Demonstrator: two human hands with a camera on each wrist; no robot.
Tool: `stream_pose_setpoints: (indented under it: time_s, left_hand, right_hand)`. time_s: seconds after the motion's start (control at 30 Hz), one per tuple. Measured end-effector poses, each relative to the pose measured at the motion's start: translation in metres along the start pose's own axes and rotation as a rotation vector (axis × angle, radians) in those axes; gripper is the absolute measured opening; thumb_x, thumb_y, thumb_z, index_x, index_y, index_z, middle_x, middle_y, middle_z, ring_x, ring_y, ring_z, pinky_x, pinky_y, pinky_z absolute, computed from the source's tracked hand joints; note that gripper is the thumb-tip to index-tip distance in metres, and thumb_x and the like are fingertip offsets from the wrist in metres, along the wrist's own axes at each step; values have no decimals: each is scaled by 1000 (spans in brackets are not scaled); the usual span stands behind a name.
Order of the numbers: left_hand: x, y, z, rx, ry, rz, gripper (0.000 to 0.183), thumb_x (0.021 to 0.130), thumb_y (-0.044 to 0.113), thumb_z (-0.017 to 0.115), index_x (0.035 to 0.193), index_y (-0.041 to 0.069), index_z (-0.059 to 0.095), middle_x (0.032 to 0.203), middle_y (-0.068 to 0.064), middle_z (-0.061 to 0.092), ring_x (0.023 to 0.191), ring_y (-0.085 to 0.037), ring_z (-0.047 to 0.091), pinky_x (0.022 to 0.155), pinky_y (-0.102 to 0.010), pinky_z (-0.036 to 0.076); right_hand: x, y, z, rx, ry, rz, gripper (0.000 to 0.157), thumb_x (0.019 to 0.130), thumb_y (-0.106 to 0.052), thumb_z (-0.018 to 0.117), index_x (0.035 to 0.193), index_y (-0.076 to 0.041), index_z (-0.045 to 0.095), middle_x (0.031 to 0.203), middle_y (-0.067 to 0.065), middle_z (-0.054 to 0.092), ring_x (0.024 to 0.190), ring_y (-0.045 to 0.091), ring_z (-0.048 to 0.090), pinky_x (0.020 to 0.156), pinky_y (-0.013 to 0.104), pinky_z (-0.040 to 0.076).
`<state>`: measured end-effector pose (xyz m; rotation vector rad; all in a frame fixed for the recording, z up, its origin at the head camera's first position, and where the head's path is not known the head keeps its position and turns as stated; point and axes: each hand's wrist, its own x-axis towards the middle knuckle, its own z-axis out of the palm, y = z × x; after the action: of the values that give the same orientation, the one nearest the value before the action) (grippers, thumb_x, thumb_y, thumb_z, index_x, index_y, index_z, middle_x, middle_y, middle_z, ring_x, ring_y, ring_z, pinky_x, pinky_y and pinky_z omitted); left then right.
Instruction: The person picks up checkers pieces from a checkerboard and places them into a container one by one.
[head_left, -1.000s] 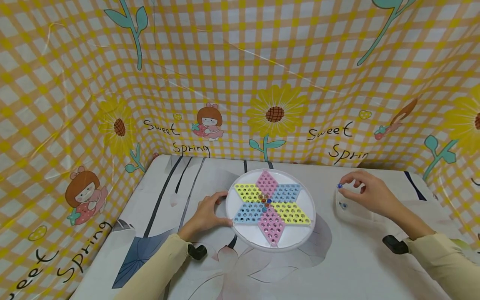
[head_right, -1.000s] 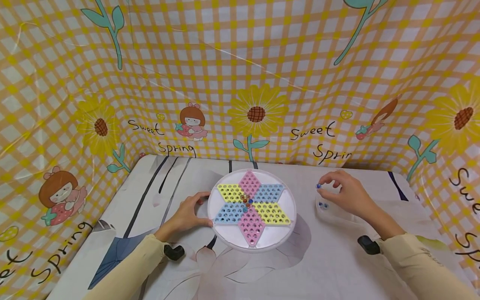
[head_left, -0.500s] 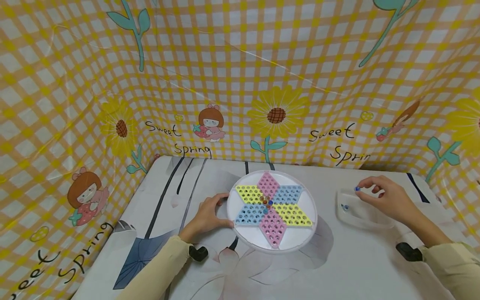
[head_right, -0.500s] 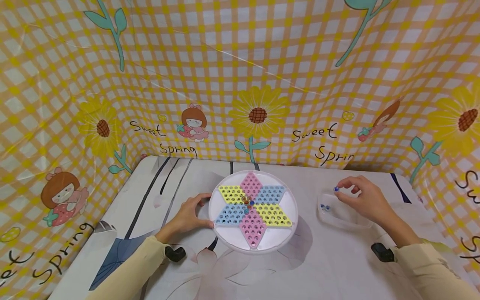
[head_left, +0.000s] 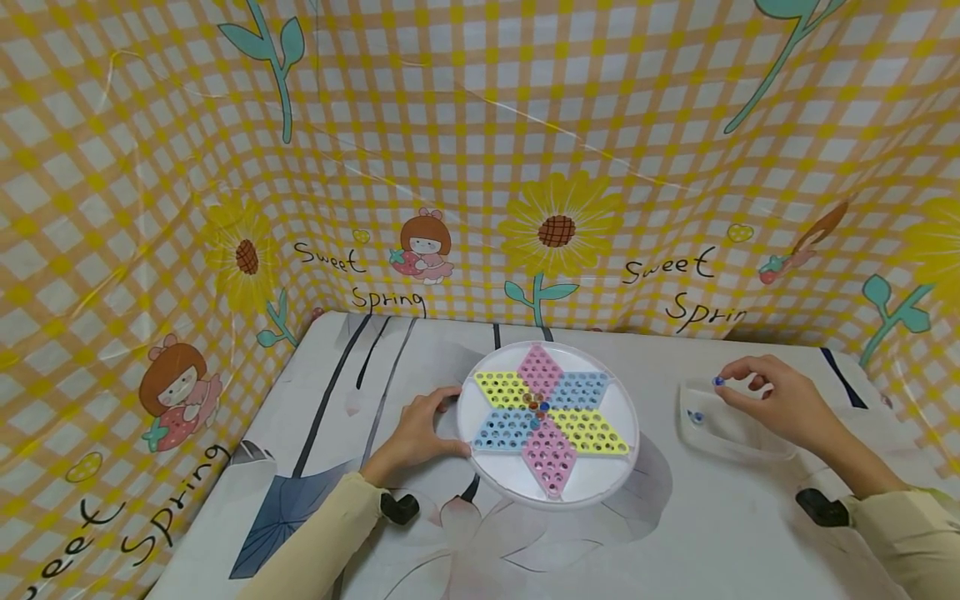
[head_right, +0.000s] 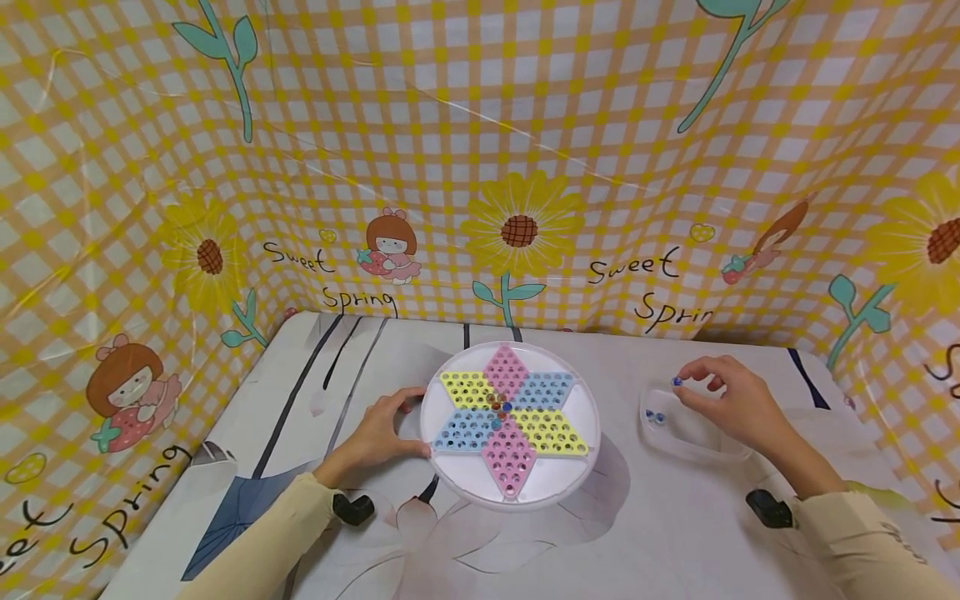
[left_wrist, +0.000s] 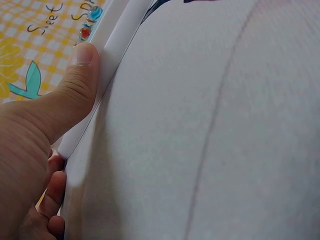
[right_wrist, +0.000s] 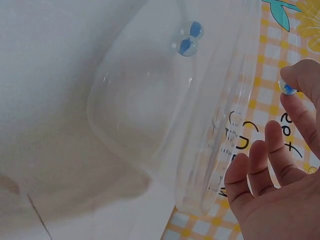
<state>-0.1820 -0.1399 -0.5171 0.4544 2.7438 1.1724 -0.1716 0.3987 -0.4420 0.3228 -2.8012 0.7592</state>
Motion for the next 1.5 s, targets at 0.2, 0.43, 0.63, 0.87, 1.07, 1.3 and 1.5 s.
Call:
stream_pose_setpoints:
  time_s: [0.2, 0.43, 0.63, 0.87, 1.07, 1.3, 1.5]
  left_hand:
    - [0, 0, 1, -2, -7, -4, 98, 68, 43, 96, 151, 22, 49, 120, -6, 55, 105, -23, 45, 86, -42, 37]
    - [0, 1, -1, 5, 3, 5, 98, 67, 43, 96, 151, 20, 50, 120, -6, 56, 104, -22, 45, 87, -43, 37]
    - [1, 1, -1, 12, 6, 9, 98, 67, 42, 97, 150, 21, 50, 120, -6, 56, 106, -22, 46, 88, -43, 38]
    - [1, 2, -2, 5, 5, -6, 98, 67, 42, 97, 150, 23, 50, 121, -6, 56, 107, -23, 45, 88, -43, 38]
    - [0, 1, -2, 9, 5, -4, 98, 67, 42, 97, 151, 22, 49, 120, -6, 56, 106, -23, 46, 88, -44, 38]
    - [-1, 2, -2, 11, 2, -7, 98, 67, 42, 97, 151, 22, 49, 118, -6, 55, 105, -23, 45, 86, -43, 38]
    - [-1, 3, -3, 8, -2, -12, 98, 67, 42, 97, 151, 23, 49, 119, -5, 55, 105, -23, 45, 87, -43, 38]
  right_hand:
    - [0, 0, 0, -1, -11, 8, 18, 89, -22, 82, 103, -15, 75, 110, 14, 65, 85, 13, 53, 65, 26, 43]
    - [1, 0, 1, 1, -20, 13, 18, 90, -22, 82, 104, -14, 74, 111, 14, 64, 88, 21, 55, 65, 27, 43]
    - [2, 1, 2, -6, -33, 25, 19, 90, -22, 81, 105, -13, 74, 111, 16, 63, 91, 28, 55, 64, 27, 42]
    - [3, 1, 4, -3, -27, 24, 25, 90, -23, 82, 109, -10, 73, 111, 17, 63, 91, 29, 55, 64, 27, 42]
    - [2, -1, 5, -3, -33, 22, 36, 90, -25, 81, 119, -7, 69, 109, 19, 63, 91, 32, 56, 65, 27, 43]
    - [1, 0, 5, 4, -33, 11, 35, 91, -24, 81, 119, -7, 69, 108, 20, 64, 90, 33, 57, 64, 26, 43]
    - [1, 1, 6, 6, -41, 12, 35, 91, -24, 80, 120, -7, 69, 108, 21, 64, 91, 32, 57, 64, 26, 44]
